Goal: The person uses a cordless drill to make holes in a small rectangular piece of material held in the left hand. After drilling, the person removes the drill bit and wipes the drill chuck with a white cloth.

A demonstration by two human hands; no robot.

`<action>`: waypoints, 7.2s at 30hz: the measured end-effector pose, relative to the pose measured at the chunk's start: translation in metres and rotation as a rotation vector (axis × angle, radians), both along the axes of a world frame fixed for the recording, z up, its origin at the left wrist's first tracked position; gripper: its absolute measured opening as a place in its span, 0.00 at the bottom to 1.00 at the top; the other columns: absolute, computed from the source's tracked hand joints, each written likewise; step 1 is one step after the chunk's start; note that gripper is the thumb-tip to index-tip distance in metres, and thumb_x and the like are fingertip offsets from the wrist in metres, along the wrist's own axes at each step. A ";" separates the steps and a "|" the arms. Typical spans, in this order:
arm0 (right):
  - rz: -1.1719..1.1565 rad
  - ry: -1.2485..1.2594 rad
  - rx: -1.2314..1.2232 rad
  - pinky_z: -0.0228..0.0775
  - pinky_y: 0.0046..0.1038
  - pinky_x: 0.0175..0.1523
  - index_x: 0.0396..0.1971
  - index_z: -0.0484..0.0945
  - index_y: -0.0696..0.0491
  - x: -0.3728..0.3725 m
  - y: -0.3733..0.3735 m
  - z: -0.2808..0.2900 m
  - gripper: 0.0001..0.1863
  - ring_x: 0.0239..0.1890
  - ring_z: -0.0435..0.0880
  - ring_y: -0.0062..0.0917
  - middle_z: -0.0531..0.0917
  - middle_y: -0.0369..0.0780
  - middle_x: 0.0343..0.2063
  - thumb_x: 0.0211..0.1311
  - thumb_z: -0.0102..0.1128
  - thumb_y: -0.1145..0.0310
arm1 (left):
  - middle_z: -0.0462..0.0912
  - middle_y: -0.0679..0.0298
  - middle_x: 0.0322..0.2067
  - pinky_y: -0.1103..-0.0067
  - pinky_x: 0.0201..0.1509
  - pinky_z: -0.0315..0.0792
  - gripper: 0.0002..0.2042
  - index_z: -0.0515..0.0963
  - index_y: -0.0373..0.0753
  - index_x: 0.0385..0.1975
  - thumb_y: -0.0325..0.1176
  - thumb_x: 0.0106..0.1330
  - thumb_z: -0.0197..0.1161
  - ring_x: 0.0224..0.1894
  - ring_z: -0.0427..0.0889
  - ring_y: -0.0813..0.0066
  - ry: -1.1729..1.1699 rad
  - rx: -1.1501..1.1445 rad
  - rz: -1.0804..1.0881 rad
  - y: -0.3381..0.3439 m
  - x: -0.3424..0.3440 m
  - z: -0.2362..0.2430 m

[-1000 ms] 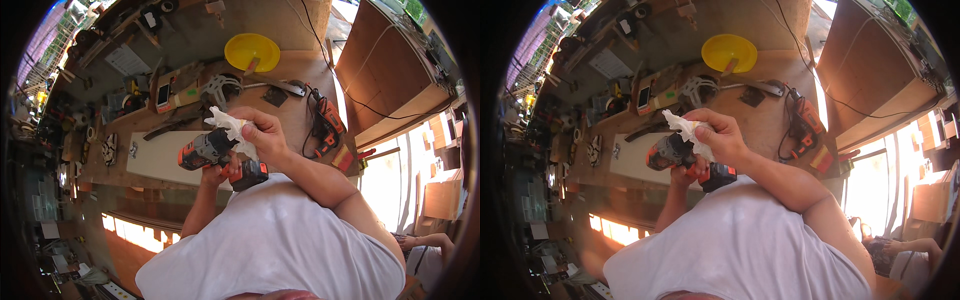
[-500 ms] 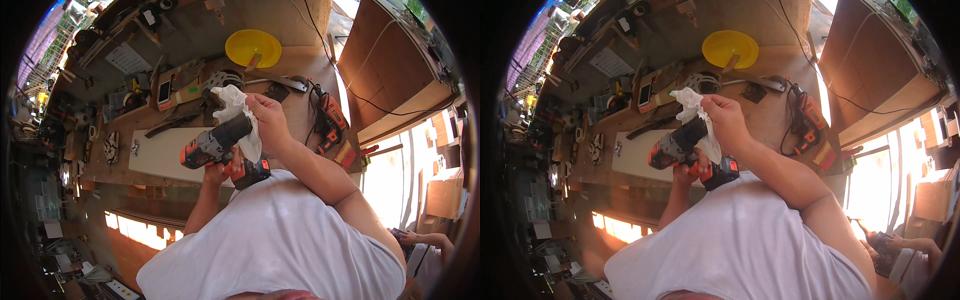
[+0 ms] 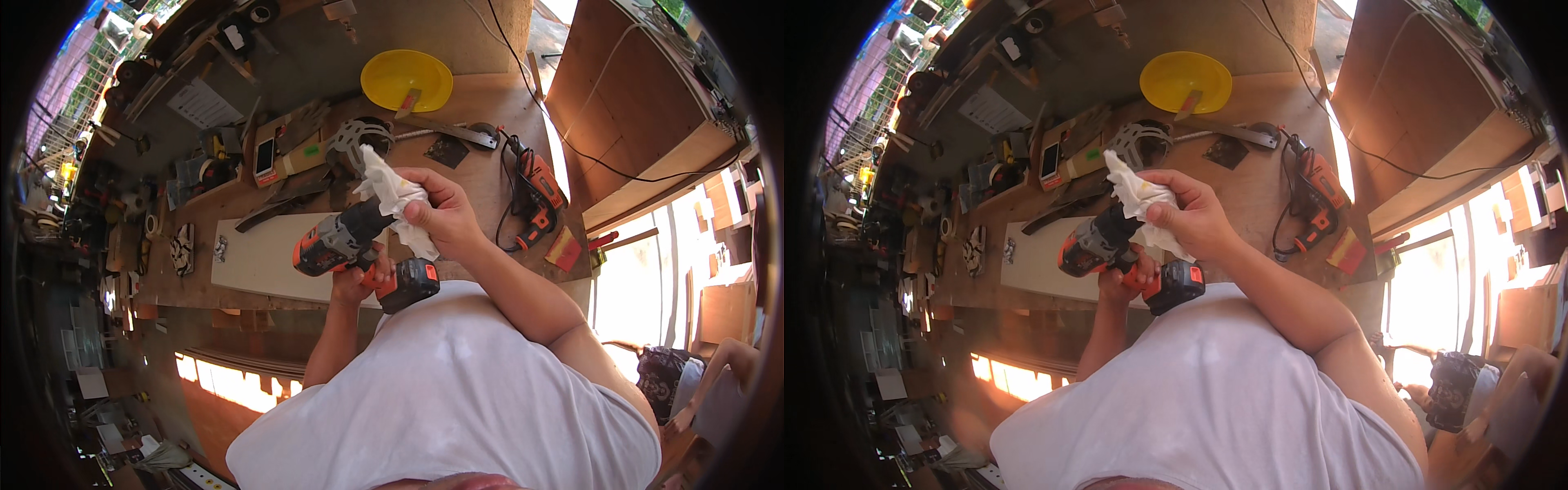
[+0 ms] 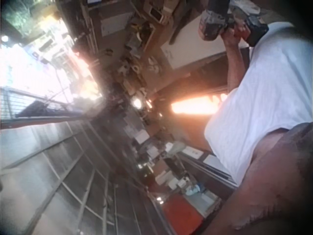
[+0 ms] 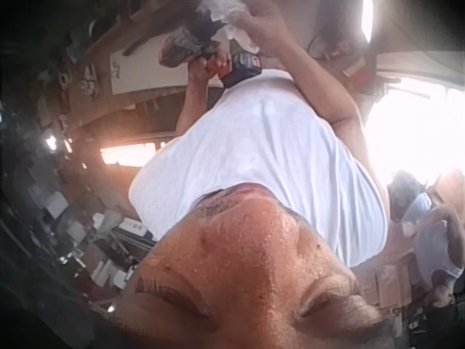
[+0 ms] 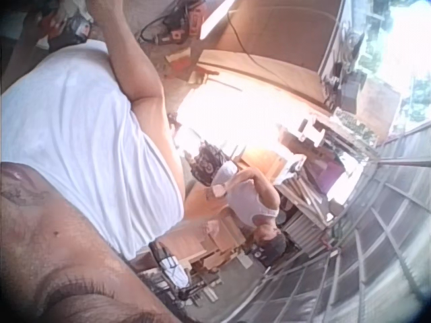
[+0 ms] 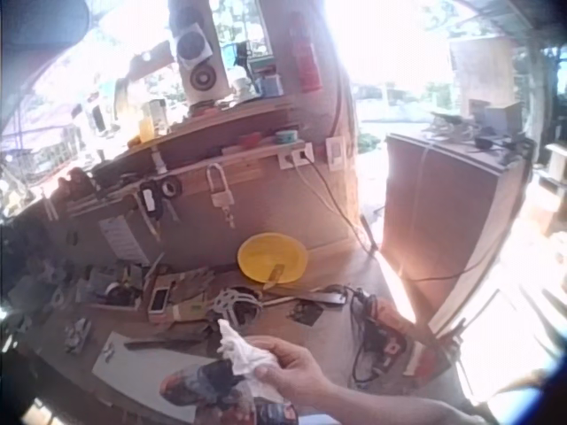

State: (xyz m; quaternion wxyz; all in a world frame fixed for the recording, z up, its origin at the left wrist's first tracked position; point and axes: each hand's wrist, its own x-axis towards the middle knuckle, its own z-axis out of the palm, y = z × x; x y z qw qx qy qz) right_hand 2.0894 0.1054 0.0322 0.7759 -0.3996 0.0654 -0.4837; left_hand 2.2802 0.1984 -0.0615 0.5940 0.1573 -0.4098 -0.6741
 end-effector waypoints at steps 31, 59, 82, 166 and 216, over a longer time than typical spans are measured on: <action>-0.373 0.043 0.030 0.75 0.23 0.46 0.43 0.75 0.59 -0.013 -0.015 0.003 0.26 0.40 0.80 0.20 0.80 0.37 0.39 0.60 0.63 0.50 | 0.77 0.63 0.23 0.71 0.48 0.69 0.30 0.71 0.33 0.53 0.43 0.53 0.70 0.29 0.78 0.73 0.015 0.038 0.095 0.010 0.000 0.001; -0.261 0.081 0.181 0.79 0.28 0.43 0.46 0.73 0.60 -0.023 -0.037 -0.018 0.29 0.38 0.84 0.23 0.82 0.40 0.38 0.63 0.55 0.46 | 0.76 0.65 0.23 0.70 0.50 0.67 0.29 0.69 0.35 0.55 0.47 0.58 0.66 0.30 0.77 0.70 -0.006 -0.004 0.052 0.007 0.003 -0.008; -0.772 0.733 -0.408 0.71 0.27 0.36 0.38 0.73 0.57 -0.011 -0.011 -0.013 0.16 0.30 0.79 0.24 0.81 0.39 0.28 0.67 0.57 0.57 | 0.76 0.63 0.23 0.70 0.50 0.69 0.29 0.70 0.34 0.54 0.43 0.55 0.68 0.29 0.77 0.71 0.019 0.043 0.110 0.015 0.001 -0.003; -0.628 0.968 -0.769 0.70 0.32 0.34 0.33 0.73 0.59 -0.055 0.000 0.016 0.09 0.30 0.78 0.38 0.77 0.44 0.30 0.54 0.64 0.75 | 0.78 0.64 0.24 0.70 0.48 0.69 0.29 0.71 0.33 0.53 0.41 0.54 0.71 0.30 0.78 0.74 -0.070 0.011 0.136 0.007 0.004 0.003; -0.482 0.633 -0.659 0.64 0.25 0.33 0.32 0.70 0.56 -0.024 0.023 0.009 0.06 0.27 0.71 0.25 0.73 0.38 0.26 0.68 0.50 0.70 | 0.77 0.64 0.23 0.72 0.44 0.67 0.29 0.71 0.34 0.50 0.45 0.53 0.71 0.27 0.76 0.74 -0.194 -0.023 0.272 0.041 -0.021 0.010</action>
